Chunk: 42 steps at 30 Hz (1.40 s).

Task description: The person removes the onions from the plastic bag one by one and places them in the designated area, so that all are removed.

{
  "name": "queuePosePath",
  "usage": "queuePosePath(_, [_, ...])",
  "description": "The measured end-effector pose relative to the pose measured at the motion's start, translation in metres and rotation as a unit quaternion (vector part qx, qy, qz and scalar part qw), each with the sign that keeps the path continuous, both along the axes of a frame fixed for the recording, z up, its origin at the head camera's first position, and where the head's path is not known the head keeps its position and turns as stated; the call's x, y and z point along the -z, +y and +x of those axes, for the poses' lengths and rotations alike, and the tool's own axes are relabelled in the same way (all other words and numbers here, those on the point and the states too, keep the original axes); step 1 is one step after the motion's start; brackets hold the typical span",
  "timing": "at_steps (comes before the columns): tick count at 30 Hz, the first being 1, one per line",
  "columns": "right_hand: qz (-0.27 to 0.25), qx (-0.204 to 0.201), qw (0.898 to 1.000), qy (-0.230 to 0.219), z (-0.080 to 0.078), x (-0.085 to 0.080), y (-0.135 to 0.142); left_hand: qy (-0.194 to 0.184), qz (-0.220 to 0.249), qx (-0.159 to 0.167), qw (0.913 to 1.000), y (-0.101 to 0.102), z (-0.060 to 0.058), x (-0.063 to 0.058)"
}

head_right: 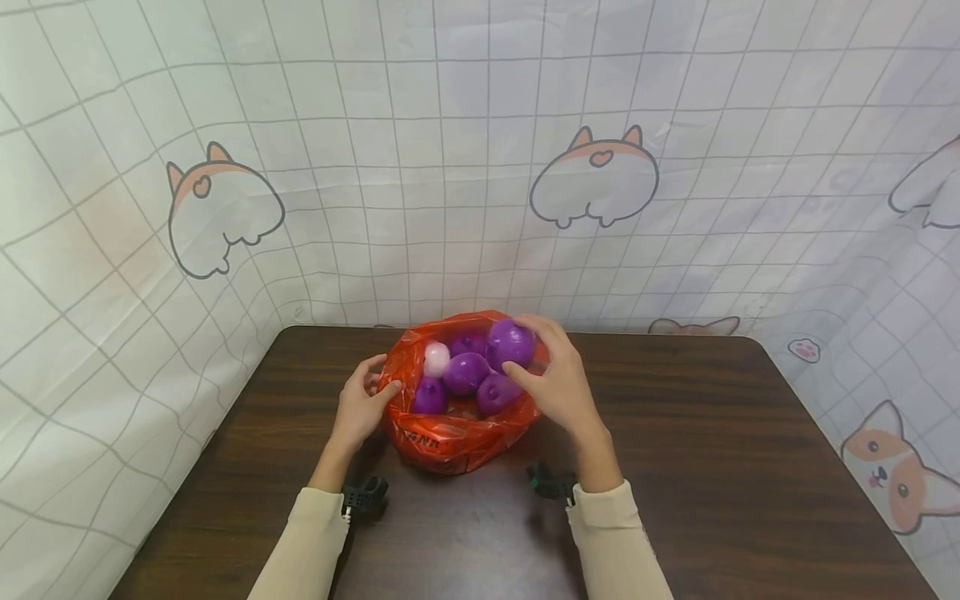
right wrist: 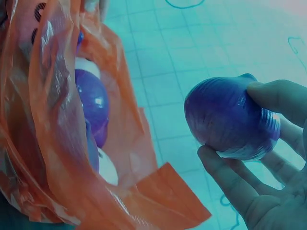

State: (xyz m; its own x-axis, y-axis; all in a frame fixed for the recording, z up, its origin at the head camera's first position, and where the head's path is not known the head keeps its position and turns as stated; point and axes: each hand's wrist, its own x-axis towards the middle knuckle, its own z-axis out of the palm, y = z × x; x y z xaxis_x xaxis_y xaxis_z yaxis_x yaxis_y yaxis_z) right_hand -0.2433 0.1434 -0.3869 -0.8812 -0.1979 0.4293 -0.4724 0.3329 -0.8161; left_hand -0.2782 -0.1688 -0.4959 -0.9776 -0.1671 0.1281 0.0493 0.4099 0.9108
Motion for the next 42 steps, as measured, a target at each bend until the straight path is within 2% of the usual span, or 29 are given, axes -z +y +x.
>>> queuePosePath(3, [0.000, 0.012, 1.000, 0.003, 0.005, -0.006, 0.004, -0.002, -0.001, 0.002, 1.0000, 0.000, 0.000, 0.001])
queuePosePath(10, [-0.011, 0.035, 0.999, 0.010, -0.020, 0.024, 0.026, -0.004, -0.001, 0.005, 1.0000, 0.000, -0.001, 0.002])
queuePosePath(17, [-0.054, 0.044, 0.997, -0.017, -0.024, 0.024, 0.038, 0.003, 0.004, 0.003, 1.0000, -0.001, -0.001, 0.002])
queuePosePath(23, [-0.081, 0.056, 0.994, -0.036, -0.028, 0.032, 0.047, 0.003, 0.002, 0.002, 1.0000, -0.001, -0.001, 0.003])
queuePosePath(32, [-0.097, 0.088, 0.990, -0.047, -0.034, 0.040, 0.060, -0.002, -0.003, -0.001, 1.0000, 0.000, -0.002, 0.004])
queuePosePath(42, [-0.117, 0.122, 0.983, -0.069, -0.037, 0.046, 0.073, -0.016, 0.019, -0.009, 0.9997, -0.001, -0.001, 0.006])
